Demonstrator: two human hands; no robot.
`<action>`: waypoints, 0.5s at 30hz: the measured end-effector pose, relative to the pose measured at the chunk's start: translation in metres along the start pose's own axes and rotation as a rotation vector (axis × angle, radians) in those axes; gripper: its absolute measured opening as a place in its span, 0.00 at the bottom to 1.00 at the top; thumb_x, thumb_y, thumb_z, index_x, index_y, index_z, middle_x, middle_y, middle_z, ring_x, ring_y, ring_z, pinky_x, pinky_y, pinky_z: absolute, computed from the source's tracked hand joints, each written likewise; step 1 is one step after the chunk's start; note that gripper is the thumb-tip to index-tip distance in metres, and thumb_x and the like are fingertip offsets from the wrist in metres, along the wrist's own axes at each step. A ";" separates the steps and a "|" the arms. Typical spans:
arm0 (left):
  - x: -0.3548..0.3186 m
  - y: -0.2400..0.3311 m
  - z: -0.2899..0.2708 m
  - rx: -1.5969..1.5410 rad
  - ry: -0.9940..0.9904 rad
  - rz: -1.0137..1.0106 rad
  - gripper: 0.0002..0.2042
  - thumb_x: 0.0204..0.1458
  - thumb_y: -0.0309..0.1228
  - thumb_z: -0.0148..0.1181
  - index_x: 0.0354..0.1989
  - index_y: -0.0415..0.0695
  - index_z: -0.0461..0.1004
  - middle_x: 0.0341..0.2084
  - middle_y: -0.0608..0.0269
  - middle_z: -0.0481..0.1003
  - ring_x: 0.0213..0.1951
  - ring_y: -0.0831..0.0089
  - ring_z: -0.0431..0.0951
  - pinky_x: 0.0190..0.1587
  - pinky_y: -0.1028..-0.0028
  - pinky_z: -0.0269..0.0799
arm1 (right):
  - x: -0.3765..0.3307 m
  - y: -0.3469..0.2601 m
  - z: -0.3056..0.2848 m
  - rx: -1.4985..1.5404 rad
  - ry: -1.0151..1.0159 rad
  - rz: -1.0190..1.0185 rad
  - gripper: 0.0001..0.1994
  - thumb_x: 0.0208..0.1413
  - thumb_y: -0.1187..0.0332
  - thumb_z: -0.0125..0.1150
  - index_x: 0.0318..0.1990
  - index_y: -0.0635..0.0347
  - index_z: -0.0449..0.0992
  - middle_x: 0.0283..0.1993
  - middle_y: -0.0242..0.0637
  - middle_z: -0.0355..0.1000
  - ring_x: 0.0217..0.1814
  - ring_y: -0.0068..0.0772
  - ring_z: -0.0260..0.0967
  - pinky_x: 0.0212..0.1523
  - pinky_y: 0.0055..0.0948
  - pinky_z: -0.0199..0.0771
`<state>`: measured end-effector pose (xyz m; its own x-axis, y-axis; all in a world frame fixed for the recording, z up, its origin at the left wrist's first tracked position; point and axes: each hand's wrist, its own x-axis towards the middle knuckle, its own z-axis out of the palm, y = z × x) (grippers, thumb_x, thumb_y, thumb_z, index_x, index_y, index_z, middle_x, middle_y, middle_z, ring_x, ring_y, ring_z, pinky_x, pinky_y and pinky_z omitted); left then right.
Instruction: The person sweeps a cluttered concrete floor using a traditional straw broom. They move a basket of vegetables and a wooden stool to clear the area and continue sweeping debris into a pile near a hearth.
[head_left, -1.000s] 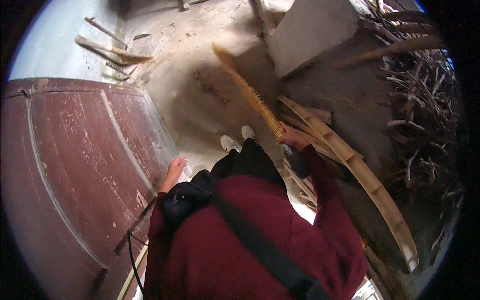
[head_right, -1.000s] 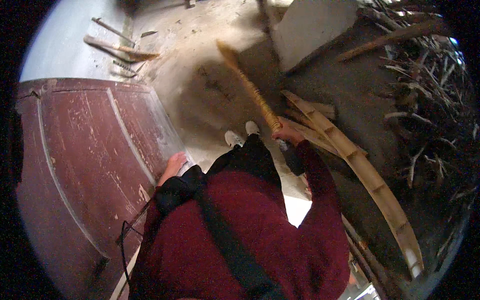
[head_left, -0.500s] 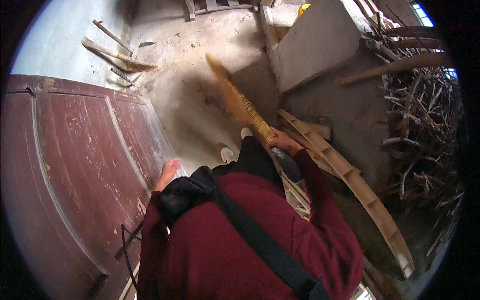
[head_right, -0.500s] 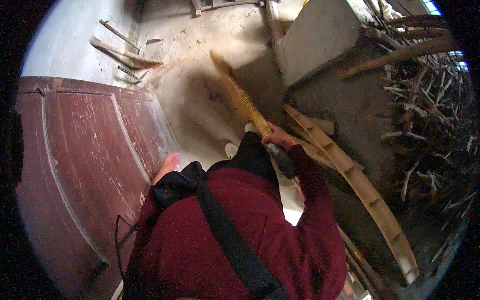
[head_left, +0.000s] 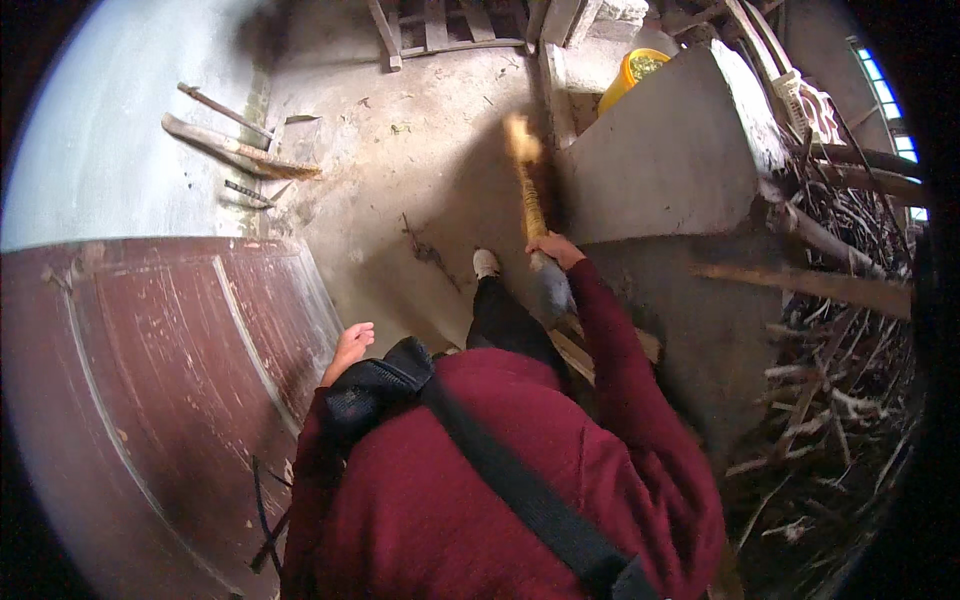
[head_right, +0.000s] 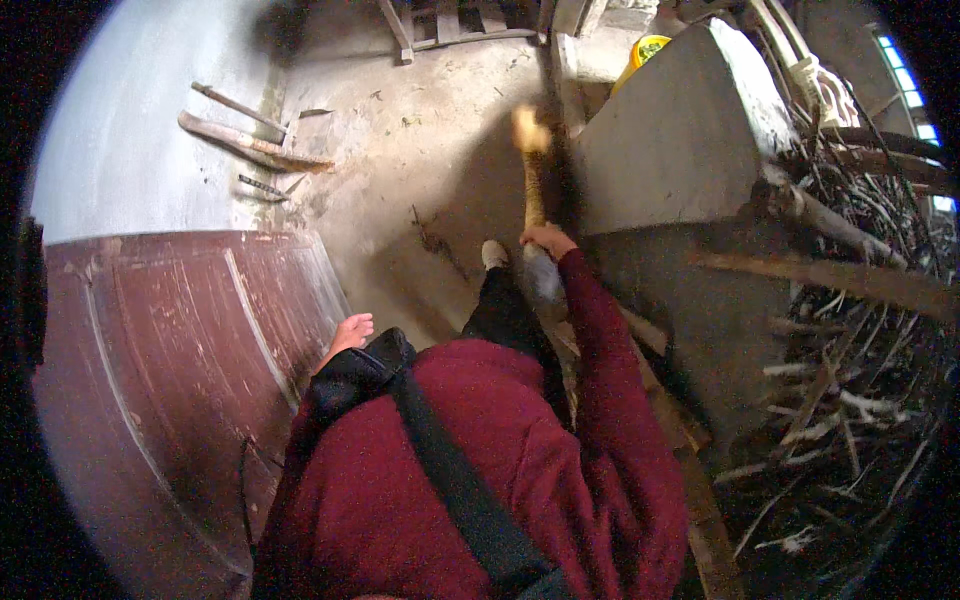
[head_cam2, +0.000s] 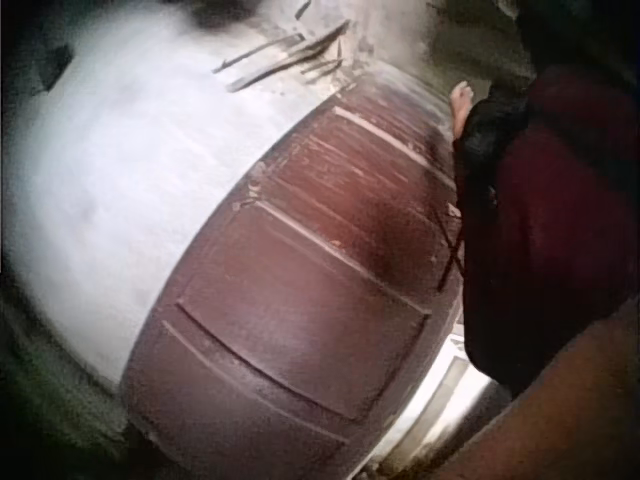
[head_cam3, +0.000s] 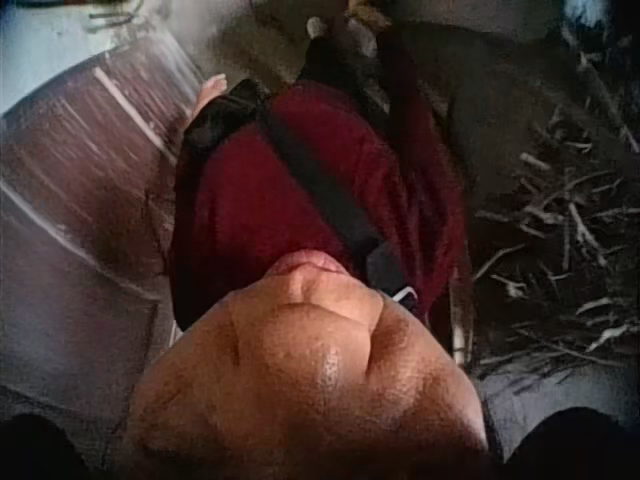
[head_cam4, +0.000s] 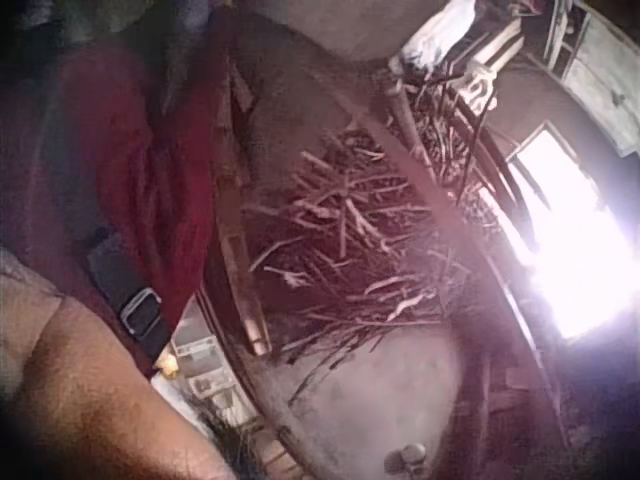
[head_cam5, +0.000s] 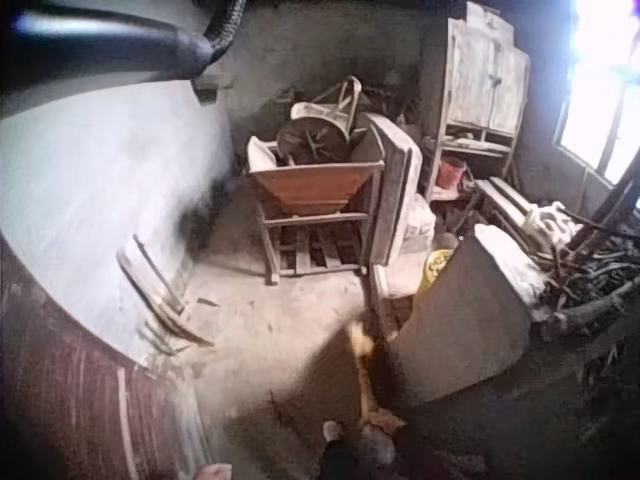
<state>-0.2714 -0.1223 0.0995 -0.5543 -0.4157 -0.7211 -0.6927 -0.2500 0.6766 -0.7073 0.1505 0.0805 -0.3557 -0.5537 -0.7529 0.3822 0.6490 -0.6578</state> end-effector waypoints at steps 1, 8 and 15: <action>0.005 0.026 0.008 -0.022 0.034 -0.060 0.15 0.50 0.26 0.49 0.46 0.34 0.66 0.37 0.54 0.72 0.38 0.71 0.73 0.42 0.76 0.69 | -0.011 -0.019 -0.007 0.050 -0.014 0.036 0.22 0.43 0.72 0.55 0.49 0.63 0.61 0.28 0.33 0.68 0.31 0.24 0.65 0.32 0.25 0.65; 0.073 0.108 0.032 -0.039 0.038 0.003 0.14 0.50 0.23 0.48 0.45 0.33 0.67 0.37 0.54 0.72 0.39 0.71 0.72 0.42 0.76 0.69 | -0.030 -0.047 -0.077 0.132 0.094 -0.046 0.27 0.37 0.73 0.61 0.49 0.65 0.61 0.30 0.35 0.68 0.30 0.26 0.65 0.28 0.27 0.67; 0.130 0.158 0.010 0.041 0.012 -0.024 0.14 0.49 0.22 0.48 0.45 0.33 0.67 0.36 0.54 0.72 0.37 0.71 0.73 0.41 0.76 0.69 | 0.101 -0.040 -0.082 0.224 0.071 0.073 0.33 0.35 0.73 0.63 0.54 0.65 0.59 0.35 0.34 0.69 0.32 0.26 0.65 0.33 0.25 0.67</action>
<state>-0.4581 -0.2073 0.1111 -0.5319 -0.4207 -0.7349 -0.7239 -0.2242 0.6524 -0.8285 0.1120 0.0321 -0.3763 -0.4661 -0.8007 0.5860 0.5497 -0.5954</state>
